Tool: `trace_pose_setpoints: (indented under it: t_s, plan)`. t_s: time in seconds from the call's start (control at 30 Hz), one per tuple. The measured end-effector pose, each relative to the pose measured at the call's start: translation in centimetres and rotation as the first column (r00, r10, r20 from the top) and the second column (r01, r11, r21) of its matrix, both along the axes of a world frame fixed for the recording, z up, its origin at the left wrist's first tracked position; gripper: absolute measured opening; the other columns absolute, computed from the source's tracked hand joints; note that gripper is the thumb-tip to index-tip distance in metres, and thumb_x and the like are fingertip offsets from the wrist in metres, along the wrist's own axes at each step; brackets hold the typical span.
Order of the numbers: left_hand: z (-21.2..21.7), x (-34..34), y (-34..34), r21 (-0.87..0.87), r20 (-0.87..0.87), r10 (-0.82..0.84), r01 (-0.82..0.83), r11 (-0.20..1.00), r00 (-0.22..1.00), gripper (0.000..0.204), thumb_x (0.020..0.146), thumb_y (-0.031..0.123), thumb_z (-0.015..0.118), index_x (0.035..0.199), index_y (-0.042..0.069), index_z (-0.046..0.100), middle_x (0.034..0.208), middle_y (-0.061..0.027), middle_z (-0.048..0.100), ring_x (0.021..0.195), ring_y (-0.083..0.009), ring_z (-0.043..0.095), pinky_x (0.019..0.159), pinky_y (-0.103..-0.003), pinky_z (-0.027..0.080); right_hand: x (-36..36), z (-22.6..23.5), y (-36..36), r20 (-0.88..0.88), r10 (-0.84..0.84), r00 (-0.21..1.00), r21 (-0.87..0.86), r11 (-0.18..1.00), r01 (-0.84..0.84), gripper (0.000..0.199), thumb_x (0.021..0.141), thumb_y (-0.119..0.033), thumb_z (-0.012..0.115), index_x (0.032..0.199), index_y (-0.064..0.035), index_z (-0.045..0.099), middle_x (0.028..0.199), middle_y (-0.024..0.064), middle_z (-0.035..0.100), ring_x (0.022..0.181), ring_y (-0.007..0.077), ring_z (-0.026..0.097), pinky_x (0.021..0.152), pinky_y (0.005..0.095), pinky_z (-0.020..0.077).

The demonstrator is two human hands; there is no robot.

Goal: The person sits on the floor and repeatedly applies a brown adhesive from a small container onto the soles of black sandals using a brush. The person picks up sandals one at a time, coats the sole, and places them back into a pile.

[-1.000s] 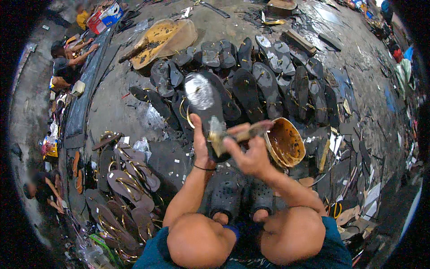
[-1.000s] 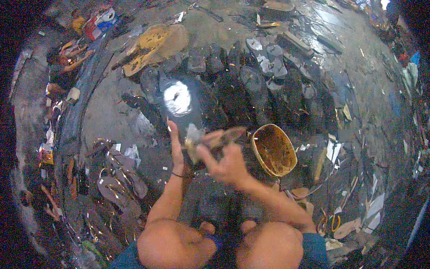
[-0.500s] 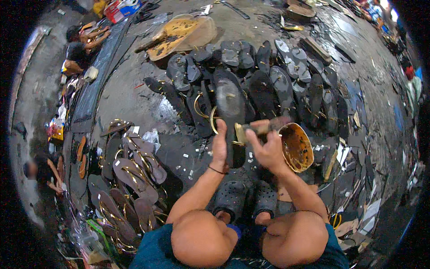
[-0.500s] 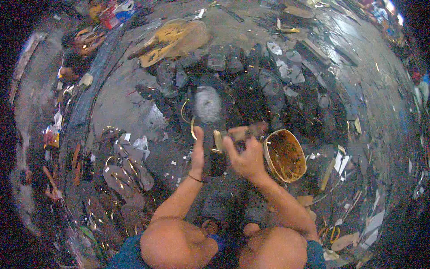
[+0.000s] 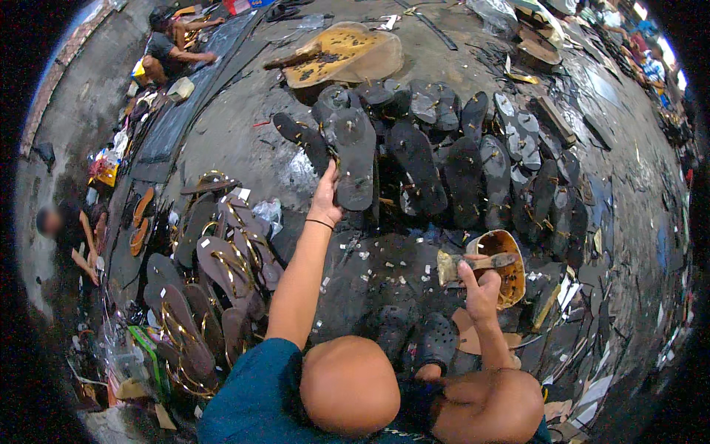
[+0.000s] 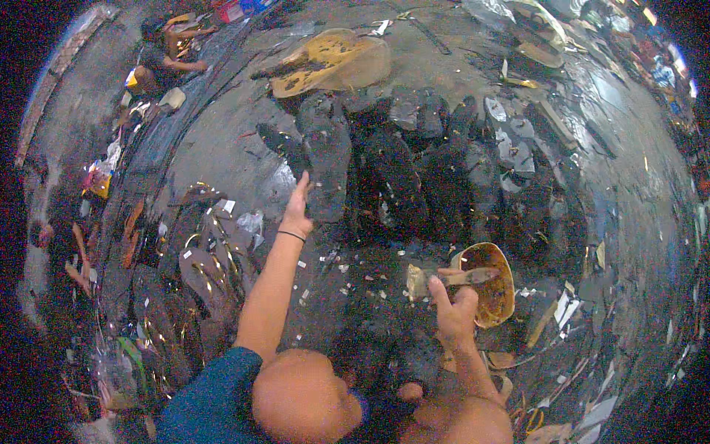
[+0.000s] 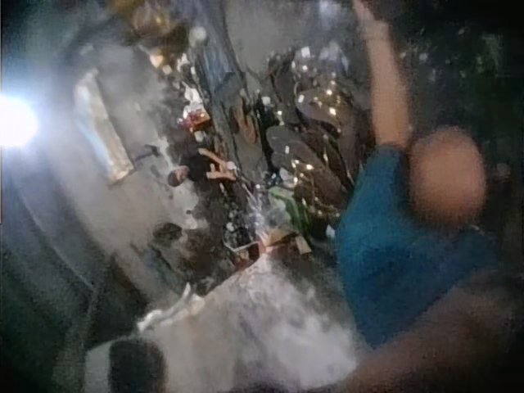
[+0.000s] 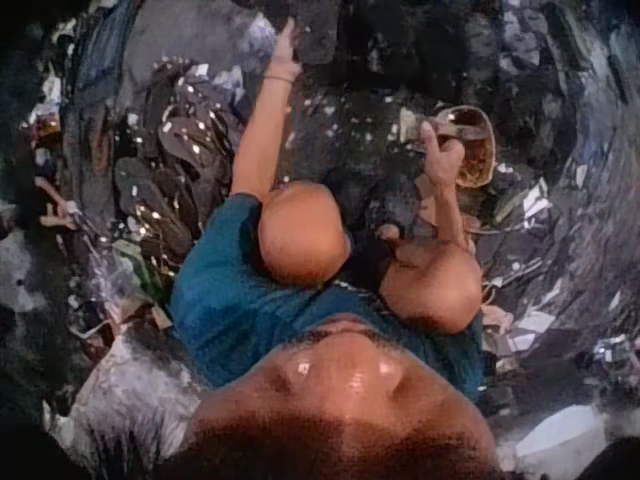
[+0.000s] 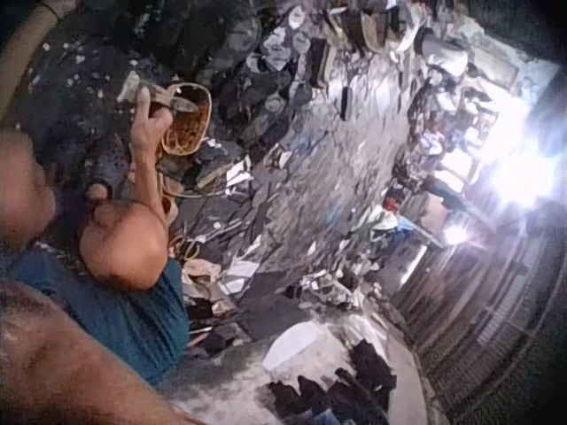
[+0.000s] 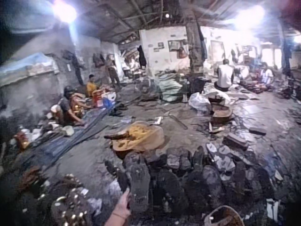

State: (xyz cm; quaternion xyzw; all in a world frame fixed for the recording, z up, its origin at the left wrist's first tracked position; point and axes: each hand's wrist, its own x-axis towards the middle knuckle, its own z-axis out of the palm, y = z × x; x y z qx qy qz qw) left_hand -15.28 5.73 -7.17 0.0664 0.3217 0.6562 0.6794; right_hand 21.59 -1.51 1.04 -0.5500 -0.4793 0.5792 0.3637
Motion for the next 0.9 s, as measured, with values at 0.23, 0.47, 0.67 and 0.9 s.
trace_pose_setpoints:
  t_s: [0.23, 0.47, 0.67, 0.9]
  plan:
    - [-5.1, 1.1, -7.4, -0.257, -0.326, 0.081, -0.171, 0.951, 0.942, 0.046, 0.096, 0.037, 0.054, 0.134, 0.012, 0.049, 0.131, -0.0072, 0.054, 0.121, -0.0244, 0.049, 0.098, -0.047, 0.043, 4.2, -5.0, -1.6, 0.042, -0.153, 0.987, -0.041, 0.987, 0.155, 0.027, 0.094, -0.020, 0.063, 0.114, -0.0023, 0.061, 0.090, -0.0004, 0.061, 0.069, 0.0060, 0.052, 0.059, 0.0217, 0.0412]
    - [-1.3, 0.2, -15.7, -0.084, -0.996, -0.069, -0.403, 0.911, 0.053, 0.041, 0.092, 0.032, 0.061, 0.123, 0.004, 0.059, 0.112, -0.0146, 0.065, 0.105, -0.0292, 0.060, 0.098, -0.040, 0.043, 2.7, -6.3, -2.9, -0.006, -0.102, 0.995, 0.031, 0.994, 0.102, 0.029, 0.096, -0.025, 0.061, 0.112, -0.0007, 0.062, 0.087, -0.0022, 0.060, 0.064, 0.0033, 0.049, 0.053, 0.0189, 0.0363]
    - [7.9, -3.3, -24.1, 0.066, -0.645, -0.427, -0.603, 0.795, -0.634, 0.036, 0.075, 0.021, 0.073, 0.102, 0.001, 0.061, 0.101, -0.0192, 0.062, 0.092, -0.0382, 0.058, 0.079, -0.045, 0.046, 12.6, -7.4, 1.4, 0.244, -0.322, 0.915, 0.394, 0.895, 0.210, 0.032, 0.095, -0.028, 0.063, 0.114, -0.0020, 0.064, 0.098, 0.0015, 0.065, 0.076, 0.0082, 0.058, 0.066, 0.0247, 0.0483]
    - [12.7, -4.9, -28.9, 0.072, -0.838, -0.249, -0.551, 0.831, -0.485, 0.033, 0.087, 0.007, 0.055, 0.118, -0.002, 0.059, 0.092, -0.0193, 0.067, 0.080, -0.0299, 0.065, 0.075, -0.042, 0.050, 10.0, -5.8, 4.8, 0.756, -0.234, 0.611, 0.399, 0.905, -0.148, 0.033, 0.085, -0.032, 0.070, 0.099, -0.0027, 0.069, 0.084, 0.0215, 0.067, 0.080, 0.0364, 0.067, 0.070, 0.0428, 0.0512]
